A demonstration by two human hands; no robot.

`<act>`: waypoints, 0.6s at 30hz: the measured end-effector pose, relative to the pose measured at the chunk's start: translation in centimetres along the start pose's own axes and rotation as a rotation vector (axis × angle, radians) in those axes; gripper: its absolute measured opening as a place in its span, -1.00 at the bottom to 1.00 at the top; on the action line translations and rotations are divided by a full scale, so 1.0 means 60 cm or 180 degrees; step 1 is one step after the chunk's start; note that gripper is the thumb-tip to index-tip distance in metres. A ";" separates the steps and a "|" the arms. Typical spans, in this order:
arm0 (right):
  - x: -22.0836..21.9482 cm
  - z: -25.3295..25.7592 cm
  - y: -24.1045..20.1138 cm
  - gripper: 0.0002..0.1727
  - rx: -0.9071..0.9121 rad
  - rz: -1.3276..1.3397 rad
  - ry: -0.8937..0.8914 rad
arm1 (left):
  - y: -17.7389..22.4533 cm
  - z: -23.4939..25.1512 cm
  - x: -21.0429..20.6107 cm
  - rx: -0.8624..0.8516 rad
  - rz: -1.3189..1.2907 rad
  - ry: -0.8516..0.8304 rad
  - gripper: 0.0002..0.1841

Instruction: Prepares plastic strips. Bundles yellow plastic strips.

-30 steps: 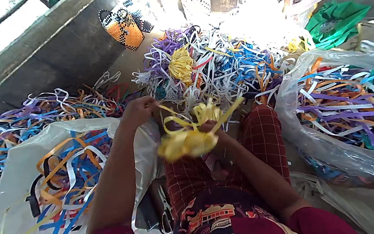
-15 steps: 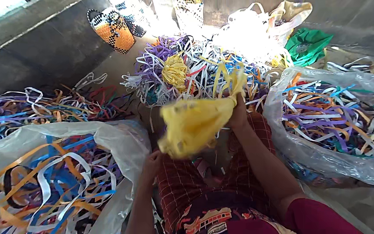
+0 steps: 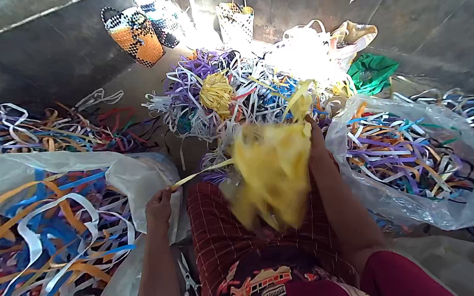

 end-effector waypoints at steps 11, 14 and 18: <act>0.043 0.051 -0.012 -0.50 0.0599 0.0977 0.0624 | -0.013 0.007 -0.006 0.0023 0.0354 0.0189 -0.61; 0.036 0.048 -0.002 -0.39 0.0478 0.1117 0.0572 | -0.016 0.001 -0.033 0.0038 0.1012 -0.0183 -0.54; 0.118 0.068 -0.039 -0.34 0.0873 0.1779 0.0846 | -0.038 0.003 0.027 0.0124 0.1171 0.0114 -0.53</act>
Point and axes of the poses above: each hand's wrist, its own z-axis towards the middle knuckle, its own x-axis out of the back of the hand, y = z × x, the point moved 8 cm from there along z, towards the middle knuckle, and after that the axes turned 14 degrees about -z, right-handed, at the moved point
